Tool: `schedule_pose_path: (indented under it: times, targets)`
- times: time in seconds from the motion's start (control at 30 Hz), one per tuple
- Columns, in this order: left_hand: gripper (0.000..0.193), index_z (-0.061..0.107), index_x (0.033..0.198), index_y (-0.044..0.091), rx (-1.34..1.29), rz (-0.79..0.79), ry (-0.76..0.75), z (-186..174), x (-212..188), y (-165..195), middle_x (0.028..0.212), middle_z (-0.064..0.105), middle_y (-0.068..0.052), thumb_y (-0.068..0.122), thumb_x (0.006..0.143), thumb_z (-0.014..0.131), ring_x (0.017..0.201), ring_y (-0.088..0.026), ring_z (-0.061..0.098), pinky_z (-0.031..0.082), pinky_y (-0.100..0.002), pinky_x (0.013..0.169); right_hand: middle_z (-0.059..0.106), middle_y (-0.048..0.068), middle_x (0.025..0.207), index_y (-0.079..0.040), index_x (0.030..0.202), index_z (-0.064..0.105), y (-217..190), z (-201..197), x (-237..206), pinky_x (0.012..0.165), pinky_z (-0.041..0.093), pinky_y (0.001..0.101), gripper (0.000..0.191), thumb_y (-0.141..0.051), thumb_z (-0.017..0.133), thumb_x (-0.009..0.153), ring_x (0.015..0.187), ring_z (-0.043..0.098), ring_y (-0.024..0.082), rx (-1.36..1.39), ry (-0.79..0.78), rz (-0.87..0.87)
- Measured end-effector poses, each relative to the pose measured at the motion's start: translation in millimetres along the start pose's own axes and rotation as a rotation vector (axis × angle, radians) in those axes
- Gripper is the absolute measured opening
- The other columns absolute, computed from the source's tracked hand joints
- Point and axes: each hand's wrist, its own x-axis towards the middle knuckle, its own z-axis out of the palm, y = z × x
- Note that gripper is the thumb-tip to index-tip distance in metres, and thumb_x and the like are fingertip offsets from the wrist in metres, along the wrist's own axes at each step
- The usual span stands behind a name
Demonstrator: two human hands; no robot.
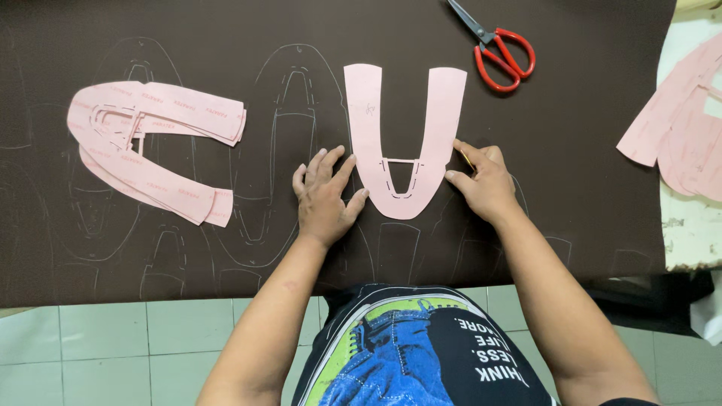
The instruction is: The person lays pink paper shoe pattern pieces onto a large sheet of brown material spread over a work table, smoothing the material flat and positioning each pattern piece. They hold the pieces steady and trace around them with a small pointed hand tool, working across several pattern pieces in turn.
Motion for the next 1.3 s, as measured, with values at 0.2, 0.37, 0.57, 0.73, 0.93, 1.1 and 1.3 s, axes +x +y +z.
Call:
schedule_pose_path:
  times: [0.2, 0.37, 0.57, 0.73, 0.93, 1.1, 1.3]
  targets:
    - [0.062, 0.061, 0.140, 0.017, 0.018, 0.006, 0.006, 1.5, -3.5, 0.1, 0.153, 0.045, -0.006, 0.042, 0.085, 0.074, 0.147, -0.031, 0.033, 0.015, -0.057, 0.120, 0.049, 0.001, 0.104, -0.032, 0.142, 0.063, 1.7, 1.8, -2.6, 0.086, 0.049, 0.0331, 0.062, -0.029, 0.077, 0.082, 0.091, 0.057, 0.015, 0.005, 0.000, -0.003]
    - [0.061, 0.061, 0.140, 0.017, 0.021, -0.002, -0.010, 2.2, -6.5, 0.3, 0.153, 0.045, -0.006, 0.042, 0.086, 0.074, 0.148, -0.031, 0.032, 0.014, -0.057, 0.121, 0.049, 0.002, 0.104, -0.030, 0.142, 0.063, 3.7, 4.7, -5.6, 0.085, 0.049, 0.0333, 0.061, -0.029, 0.077, 0.083, 0.092, 0.056, 0.016, 0.003, 0.003, -0.025]
    - [0.064, 0.059, 0.141, 0.016, 0.016, -0.021, -0.030, 3.4, -12.4, 2.0, 0.154, 0.044, -0.006, 0.043, 0.085, 0.074, 0.148, -0.031, 0.032, 0.014, -0.057, 0.121, 0.050, 0.003, 0.106, -0.030, 0.143, 0.062, 2.8, 7.6, -12.3, 0.086, 0.049, 0.0350, 0.062, -0.031, 0.077, 0.083, 0.095, 0.058, 0.018, -0.046, 0.013, -0.037]
    - [0.052, 0.064, 0.137, 0.028, 0.082, 0.031, -0.038, 5.3, -21.4, 2.2, 0.156, 0.045, -0.002, 0.043, 0.087, 0.071, 0.146, -0.034, 0.032, 0.014, -0.060, 0.119, 0.052, 0.005, 0.107, -0.031, 0.143, 0.061, 0.3, 7.3, -18.9, 0.088, 0.049, 0.0371, 0.063, -0.032, 0.076, 0.082, 0.097, 0.059, 0.021, -0.063, -0.003, -0.023]
    - [0.054, 0.062, 0.141, 0.027, 0.134, 0.070, -0.034, 4.2, -35.3, 5.4, 0.158, 0.047, 0.005, 0.045, 0.090, 0.069, 0.148, -0.034, 0.032, 0.014, -0.061, 0.119, 0.060, 0.008, 0.123, -0.020, 0.129, 0.071, 4.4, -17.1, -4.7, 0.097, 0.052, 0.0392, 0.039, -0.031, 0.075, 0.092, 0.110, 0.064, 0.025, -0.041, 0.197, -0.143]
    - [0.071, 0.061, 0.140, 0.023, 0.088, 0.062, -0.075, -5.2, -39.6, 9.2, 0.155, 0.046, 0.002, 0.057, 0.080, 0.074, 0.146, -0.036, 0.030, 0.012, -0.062, 0.117, 0.056, 0.015, 0.134, -0.007, 0.136, 0.065, -2.8, -57.2, 49.8, 0.095, 0.049, 0.0446, 0.042, -0.023, 0.073, 0.098, 0.118, 0.061, 0.034, -0.128, 0.453, -0.343]
    - [0.072, 0.062, 0.140, 0.026, 0.081, 0.039, -0.072, -10.4, -46.3, 14.8, 0.156, 0.048, 0.005, 0.062, 0.079, 0.073, 0.148, -0.034, 0.031, 0.011, -0.061, 0.120, 0.062, 0.013, 0.120, -0.012, 0.125, 0.073, 4.1, -68.7, 64.1, 0.090, 0.050, 0.0471, 0.032, -0.030, 0.075, 0.100, 0.104, 0.065, 0.034, -0.310, 0.335, -0.222]
